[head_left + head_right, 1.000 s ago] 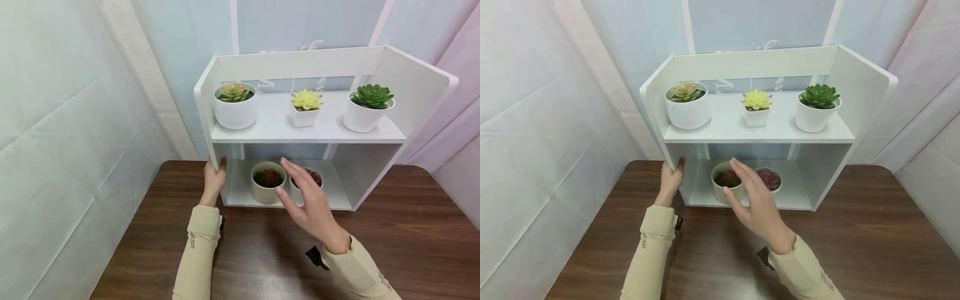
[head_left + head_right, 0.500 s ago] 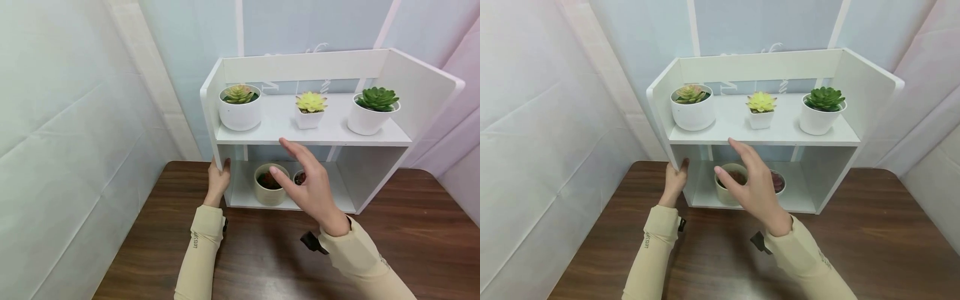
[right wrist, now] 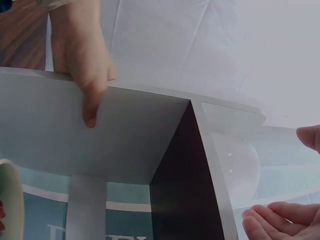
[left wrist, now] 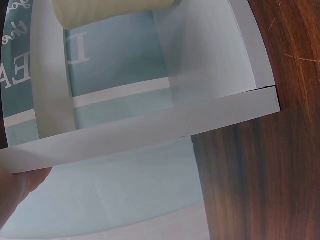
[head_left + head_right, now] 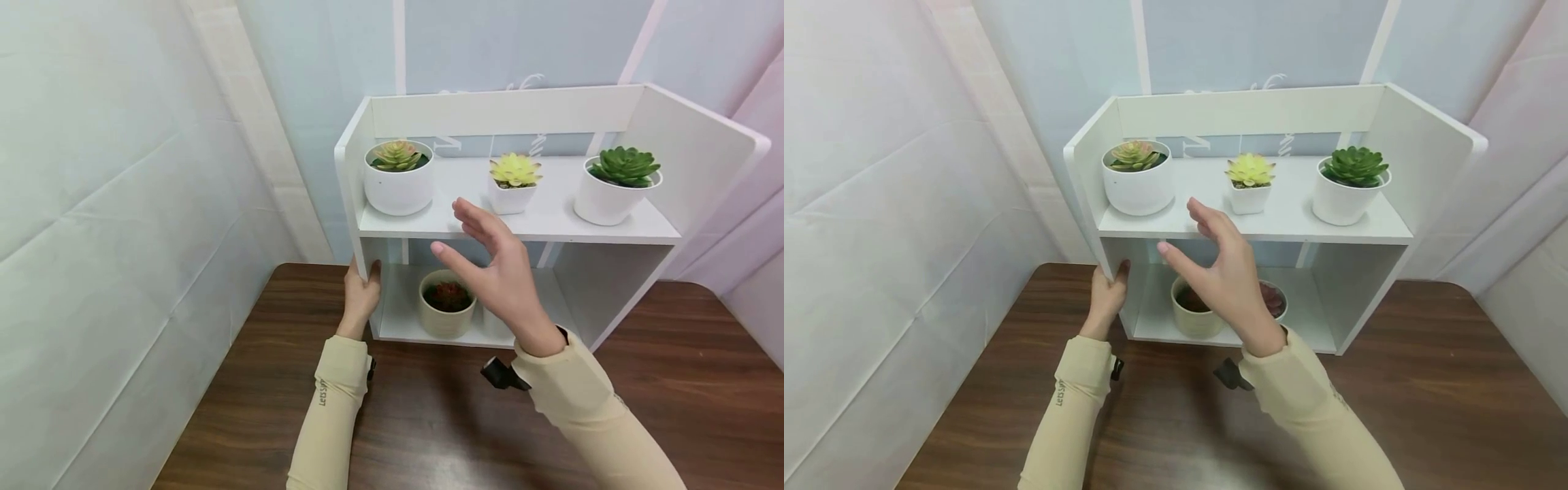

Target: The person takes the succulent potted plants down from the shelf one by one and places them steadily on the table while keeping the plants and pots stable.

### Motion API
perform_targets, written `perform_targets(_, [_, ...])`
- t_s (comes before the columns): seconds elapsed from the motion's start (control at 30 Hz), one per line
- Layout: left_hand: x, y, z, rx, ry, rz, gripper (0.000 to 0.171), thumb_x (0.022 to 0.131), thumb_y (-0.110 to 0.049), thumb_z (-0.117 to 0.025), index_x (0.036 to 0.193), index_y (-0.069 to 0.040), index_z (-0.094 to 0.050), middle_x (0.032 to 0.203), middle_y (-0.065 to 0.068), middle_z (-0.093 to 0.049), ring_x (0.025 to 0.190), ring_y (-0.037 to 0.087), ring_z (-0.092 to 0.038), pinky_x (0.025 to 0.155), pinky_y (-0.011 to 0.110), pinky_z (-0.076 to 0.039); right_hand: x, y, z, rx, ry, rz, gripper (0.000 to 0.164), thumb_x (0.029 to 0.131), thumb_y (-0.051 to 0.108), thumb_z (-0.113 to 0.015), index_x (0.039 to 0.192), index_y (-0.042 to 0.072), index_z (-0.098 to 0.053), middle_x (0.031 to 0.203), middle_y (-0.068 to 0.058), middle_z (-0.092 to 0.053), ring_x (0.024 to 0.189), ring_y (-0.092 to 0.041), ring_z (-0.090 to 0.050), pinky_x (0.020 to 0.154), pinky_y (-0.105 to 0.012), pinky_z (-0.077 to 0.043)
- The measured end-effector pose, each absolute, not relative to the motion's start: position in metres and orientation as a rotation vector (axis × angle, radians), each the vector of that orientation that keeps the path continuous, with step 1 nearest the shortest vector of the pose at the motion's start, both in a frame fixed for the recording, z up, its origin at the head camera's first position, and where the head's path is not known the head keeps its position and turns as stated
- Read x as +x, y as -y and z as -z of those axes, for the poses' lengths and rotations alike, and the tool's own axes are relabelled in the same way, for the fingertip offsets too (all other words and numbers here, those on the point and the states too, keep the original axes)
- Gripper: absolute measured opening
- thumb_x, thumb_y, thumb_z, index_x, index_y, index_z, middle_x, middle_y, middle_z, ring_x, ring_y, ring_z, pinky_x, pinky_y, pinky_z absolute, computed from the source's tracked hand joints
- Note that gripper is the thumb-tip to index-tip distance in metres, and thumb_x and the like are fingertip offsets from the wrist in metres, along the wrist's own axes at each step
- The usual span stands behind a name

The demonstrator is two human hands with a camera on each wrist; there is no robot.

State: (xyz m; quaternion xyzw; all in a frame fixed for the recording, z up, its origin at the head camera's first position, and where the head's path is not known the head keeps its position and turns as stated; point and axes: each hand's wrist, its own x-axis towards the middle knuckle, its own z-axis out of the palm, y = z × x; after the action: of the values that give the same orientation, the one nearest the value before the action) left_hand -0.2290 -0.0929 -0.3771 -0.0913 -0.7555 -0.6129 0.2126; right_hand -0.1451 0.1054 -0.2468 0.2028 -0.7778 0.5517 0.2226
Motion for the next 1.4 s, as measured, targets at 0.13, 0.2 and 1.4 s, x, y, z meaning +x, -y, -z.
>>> perform_targets(0.13, [-0.229,0.092,0.377,-0.263,2.085,1.710,0.039,0.097,-0.004,-0.049,0.135,0.006,-0.044,0.131,0.029,-0.051,0.125,0.043,-0.048,0.102,0.057,-0.040,-0.151,-0.101,0.239,0.512,2.187,-1.505,0.064,0.082,0.017,-0.076,0.138,0.003,-0.049,0.141,-0.008,-0.050,0.129,-0.017,-0.049,0.109,-0.029,-0.037])
perform_targets(0.2, [-0.229,0.092,0.377,-0.270,2.074,1.717,0.039,0.097,-0.003,-0.048,0.135,0.006,-0.044,0.131,0.030,-0.051,0.125,0.044,-0.048,0.102,0.058,-0.039,-0.154,-0.099,0.236,0.493,2.209,-1.494,0.066,0.082,0.018,-0.077,0.139,0.002,-0.048,0.142,-0.009,-0.049,0.131,-0.018,-0.047,0.110,-0.030,-0.036])
perform_targets(1.4, [-0.229,0.093,0.379,-0.306,2.074,1.699,0.041,0.097,-0.002,-0.047,0.138,0.003,-0.042,0.131,0.028,-0.052,0.126,0.045,-0.047,0.102,0.058,-0.039,-0.201,-0.062,0.210,0.314,2.411,-1.512,0.109,0.077,0.038,-0.079,0.153,0.002,-0.010,0.158,-0.014,-0.019,0.145,-0.022,-0.024,0.116,-0.032,-0.026])
